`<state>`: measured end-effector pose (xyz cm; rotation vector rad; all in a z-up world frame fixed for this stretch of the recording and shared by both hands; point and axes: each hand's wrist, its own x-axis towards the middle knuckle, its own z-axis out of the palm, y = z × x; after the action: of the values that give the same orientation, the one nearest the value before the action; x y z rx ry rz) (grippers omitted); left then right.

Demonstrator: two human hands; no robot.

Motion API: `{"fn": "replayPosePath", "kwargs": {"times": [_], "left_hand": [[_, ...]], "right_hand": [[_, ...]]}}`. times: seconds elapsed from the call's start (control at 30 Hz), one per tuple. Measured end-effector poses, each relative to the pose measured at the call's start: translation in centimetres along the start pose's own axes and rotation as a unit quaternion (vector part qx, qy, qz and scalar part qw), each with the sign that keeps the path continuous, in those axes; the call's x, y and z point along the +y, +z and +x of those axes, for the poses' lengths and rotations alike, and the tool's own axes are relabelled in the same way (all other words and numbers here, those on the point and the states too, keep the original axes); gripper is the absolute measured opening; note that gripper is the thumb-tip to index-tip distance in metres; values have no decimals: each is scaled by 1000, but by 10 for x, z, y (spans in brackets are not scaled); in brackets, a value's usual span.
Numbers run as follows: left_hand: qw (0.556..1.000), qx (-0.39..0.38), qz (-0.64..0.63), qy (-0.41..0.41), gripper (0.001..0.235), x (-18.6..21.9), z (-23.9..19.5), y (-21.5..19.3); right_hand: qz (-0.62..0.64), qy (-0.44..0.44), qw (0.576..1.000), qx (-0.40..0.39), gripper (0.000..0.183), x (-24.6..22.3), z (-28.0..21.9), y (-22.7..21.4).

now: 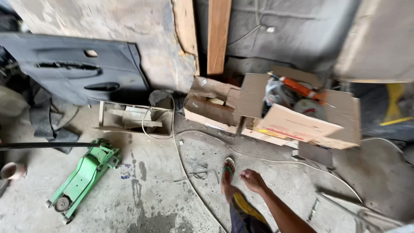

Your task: The person sands a long green car bumper with a sanding block, then wipes the surface with a cloth. They later retrieve a sheet of sandpaper from a cardboard box and fold it.

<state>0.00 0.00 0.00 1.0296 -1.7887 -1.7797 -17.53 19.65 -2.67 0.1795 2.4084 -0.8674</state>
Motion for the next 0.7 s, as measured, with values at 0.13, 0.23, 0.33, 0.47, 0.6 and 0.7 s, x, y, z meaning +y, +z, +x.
{"fn": "replayPosePath", "kwargs": {"times": [0.13,0.23,0.33,0.47,0.6,0.7], "left_hand": [[1000,7,8,-3,53,-40,186,148],[998,24,29,-53,52,-104,250,206],[994,47,42,-94,51,-145,341,283],[923,-40,224,-309,51,-209,458,372],[788,-210,579,-9,50,-277,491,395],[760,-222,610,21,49,-285,499,392]], "right_hand": [[-79,31,996,-42,27,-8,207,-12],[-63,133,982,-121,58,-28,324,-35],[-79,92,991,-50,59,-19,460,-15],[-81,66,994,-32,65,-27,588,0],[-161,34,984,67,71,-46,658,-2],[-235,30,966,107,60,-55,654,-3]]}}
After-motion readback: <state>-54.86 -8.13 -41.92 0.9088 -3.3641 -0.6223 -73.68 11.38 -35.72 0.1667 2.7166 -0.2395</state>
